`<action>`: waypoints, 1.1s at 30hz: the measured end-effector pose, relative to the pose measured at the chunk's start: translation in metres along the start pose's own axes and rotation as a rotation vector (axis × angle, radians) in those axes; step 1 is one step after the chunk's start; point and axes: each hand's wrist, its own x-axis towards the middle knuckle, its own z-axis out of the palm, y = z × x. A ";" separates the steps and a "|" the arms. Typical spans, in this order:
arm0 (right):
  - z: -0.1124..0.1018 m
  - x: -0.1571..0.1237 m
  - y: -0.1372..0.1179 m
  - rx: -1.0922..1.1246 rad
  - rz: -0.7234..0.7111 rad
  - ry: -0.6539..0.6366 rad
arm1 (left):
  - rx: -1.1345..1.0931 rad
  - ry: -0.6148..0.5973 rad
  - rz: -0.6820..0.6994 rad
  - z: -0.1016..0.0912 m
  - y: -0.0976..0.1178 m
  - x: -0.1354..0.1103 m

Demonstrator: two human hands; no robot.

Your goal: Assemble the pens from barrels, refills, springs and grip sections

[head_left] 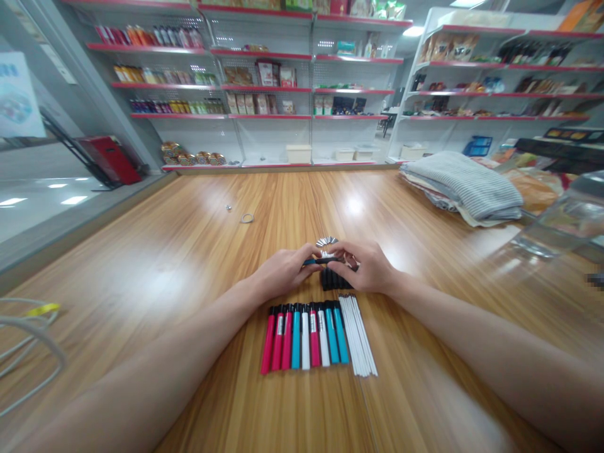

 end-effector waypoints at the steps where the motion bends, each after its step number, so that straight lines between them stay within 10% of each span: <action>1: 0.000 0.000 0.000 0.010 -0.003 -0.004 | 0.007 0.001 0.001 0.000 0.000 0.000; 33: 0.001 0.003 0.001 -0.072 -0.108 -0.019 | 0.101 0.075 0.098 0.000 0.002 0.002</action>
